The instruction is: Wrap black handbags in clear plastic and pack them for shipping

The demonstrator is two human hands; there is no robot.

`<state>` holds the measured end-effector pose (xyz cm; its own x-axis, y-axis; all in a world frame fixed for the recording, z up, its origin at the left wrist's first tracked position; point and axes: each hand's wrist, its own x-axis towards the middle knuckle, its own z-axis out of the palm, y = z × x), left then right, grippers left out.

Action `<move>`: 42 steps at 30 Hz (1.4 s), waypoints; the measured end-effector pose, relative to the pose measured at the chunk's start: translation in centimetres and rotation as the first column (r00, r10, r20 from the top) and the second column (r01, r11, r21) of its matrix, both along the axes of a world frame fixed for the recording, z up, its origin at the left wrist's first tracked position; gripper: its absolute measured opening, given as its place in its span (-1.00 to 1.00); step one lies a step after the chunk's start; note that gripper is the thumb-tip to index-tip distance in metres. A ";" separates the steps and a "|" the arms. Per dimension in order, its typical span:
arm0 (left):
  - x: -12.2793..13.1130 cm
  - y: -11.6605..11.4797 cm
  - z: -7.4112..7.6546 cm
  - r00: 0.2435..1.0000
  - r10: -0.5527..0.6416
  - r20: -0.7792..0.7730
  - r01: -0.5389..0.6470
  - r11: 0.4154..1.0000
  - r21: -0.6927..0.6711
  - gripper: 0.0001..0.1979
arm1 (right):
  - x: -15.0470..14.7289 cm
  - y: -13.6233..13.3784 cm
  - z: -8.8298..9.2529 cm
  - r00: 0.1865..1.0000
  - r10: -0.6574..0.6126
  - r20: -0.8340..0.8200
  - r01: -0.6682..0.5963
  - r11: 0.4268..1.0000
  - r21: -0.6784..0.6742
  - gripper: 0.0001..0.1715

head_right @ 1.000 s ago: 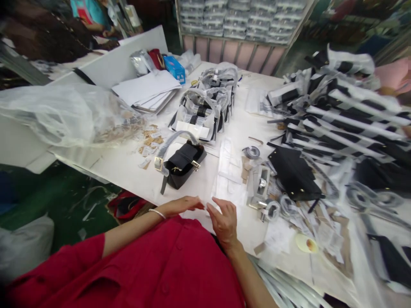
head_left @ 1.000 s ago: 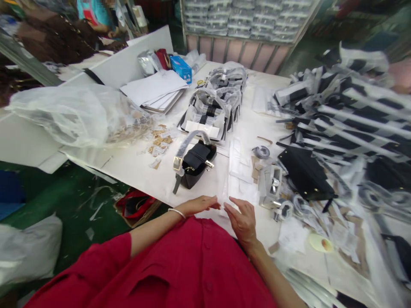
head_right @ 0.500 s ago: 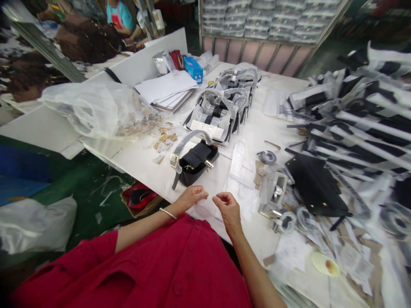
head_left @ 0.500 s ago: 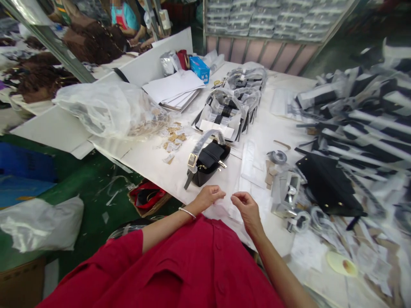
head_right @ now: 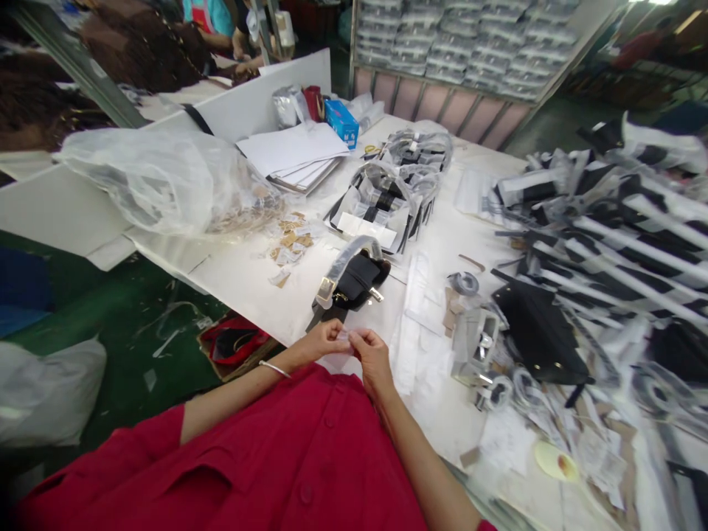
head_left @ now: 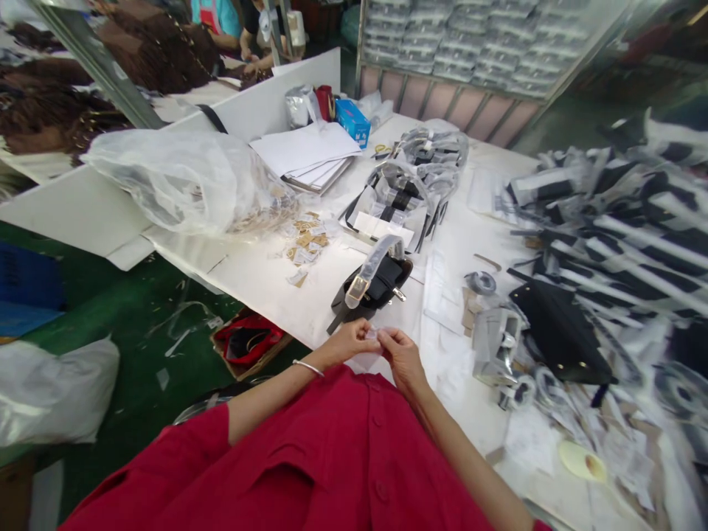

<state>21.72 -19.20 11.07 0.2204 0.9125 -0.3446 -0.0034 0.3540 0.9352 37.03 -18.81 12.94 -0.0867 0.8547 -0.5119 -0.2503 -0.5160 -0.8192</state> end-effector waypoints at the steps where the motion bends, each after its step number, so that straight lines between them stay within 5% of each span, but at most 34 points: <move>1: -0.6 -0.3 -0.1 1.000 0.003 0.007 -0.003 1.000 -0.001 -0.58 | -0.6 0.1 0.1 1.000 0.007 -0.006 -0.007 1.000 -0.011 -0.58; 7: -5.4 -1.7 0.1 0.994 -0.107 -0.007 0.107 0.994 -0.024 -0.69 | -3.5 0.6 0.3 0.997 0.070 0.037 -0.068 0.997 -0.043 -0.51; 14: -8.7 -3.1 -2.0 0.990 -0.024 0.137 0.044 0.989 -0.144 -0.56 | -8.3 -1.3 -1.7 0.992 -0.005 0.124 0.021 0.992 -0.127 -0.56; 26: -14.2 -4.4 -4.1 0.991 0.031 -0.128 -0.054 0.982 -0.181 -0.73 | -9.6 -1.6 -5.7 0.955 -0.005 0.298 0.068 0.977 -0.202 -0.37; 30: -16.5 -4.6 -4.6 0.974 0.043 -0.225 -0.070 0.991 -0.113 -0.78 | -11.2 -1.1 -6.4 0.952 0.025 0.305 0.031 0.983 -0.179 -0.52; 36: -20.1 -5.5 -4.8 0.951 -0.025 -0.309 0.022 1.000 -0.013 -0.78 | -12.8 -2.3 -5.1 0.998 -0.056 0.037 0.064 0.969 -0.237 -0.54; 42: -21.7 -6.3 -5.3 0.990 -0.091 -0.107 0.077 0.988 -0.131 -0.68 | -13.9 -2.9 -3.2 0.988 -0.086 -0.132 0.049 0.963 -0.265 -0.59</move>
<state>0.02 -25.53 5.75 0.2476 0.8399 -0.4831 0.1341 0.4641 0.8756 23.10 -21.72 9.74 -0.1210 0.6999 -0.7039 -0.3950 -0.6845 -0.6127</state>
